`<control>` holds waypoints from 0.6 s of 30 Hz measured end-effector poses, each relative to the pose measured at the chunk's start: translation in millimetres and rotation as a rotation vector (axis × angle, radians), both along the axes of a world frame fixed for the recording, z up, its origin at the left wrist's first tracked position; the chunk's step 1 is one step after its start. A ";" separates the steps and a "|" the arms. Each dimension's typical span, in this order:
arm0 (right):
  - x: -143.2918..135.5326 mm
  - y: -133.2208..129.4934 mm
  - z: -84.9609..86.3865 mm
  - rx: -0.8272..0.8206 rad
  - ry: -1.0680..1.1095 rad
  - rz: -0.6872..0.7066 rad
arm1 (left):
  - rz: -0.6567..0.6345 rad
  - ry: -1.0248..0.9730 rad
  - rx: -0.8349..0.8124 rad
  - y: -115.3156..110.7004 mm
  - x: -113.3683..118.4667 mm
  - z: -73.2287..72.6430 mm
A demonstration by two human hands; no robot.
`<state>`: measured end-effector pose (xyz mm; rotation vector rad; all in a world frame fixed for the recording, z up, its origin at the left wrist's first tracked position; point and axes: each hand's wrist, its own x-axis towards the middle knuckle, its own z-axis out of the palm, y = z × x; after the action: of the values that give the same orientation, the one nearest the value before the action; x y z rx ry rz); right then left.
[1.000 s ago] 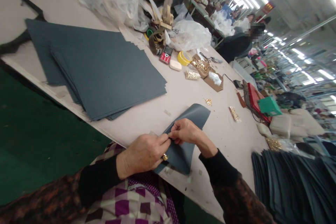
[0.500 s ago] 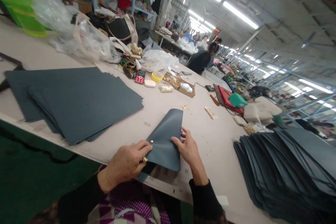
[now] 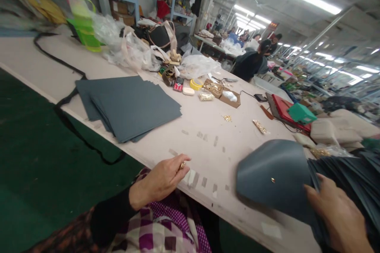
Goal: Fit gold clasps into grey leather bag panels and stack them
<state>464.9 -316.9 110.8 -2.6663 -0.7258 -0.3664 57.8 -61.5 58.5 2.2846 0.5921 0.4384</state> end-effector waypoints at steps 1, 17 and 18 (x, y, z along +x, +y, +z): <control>-3.9 -4.5 0.4 -0.052 -0.049 -0.027 | -0.007 0.015 -0.008 -1.4 -0.2 0.0; -276.0 190.5 -35.1 0.342 0.477 1.372 | 0.073 0.180 0.127 7.0 -29.2 -2.4; -280.3 196.3 -37.0 0.339 0.446 1.406 | 0.106 0.189 0.117 8.8 -35.4 -2.7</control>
<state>184.6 -120.6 73.9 -1.3114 -1.8440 0.4263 22.4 -52.8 55.8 2.4311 0.8035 0.3167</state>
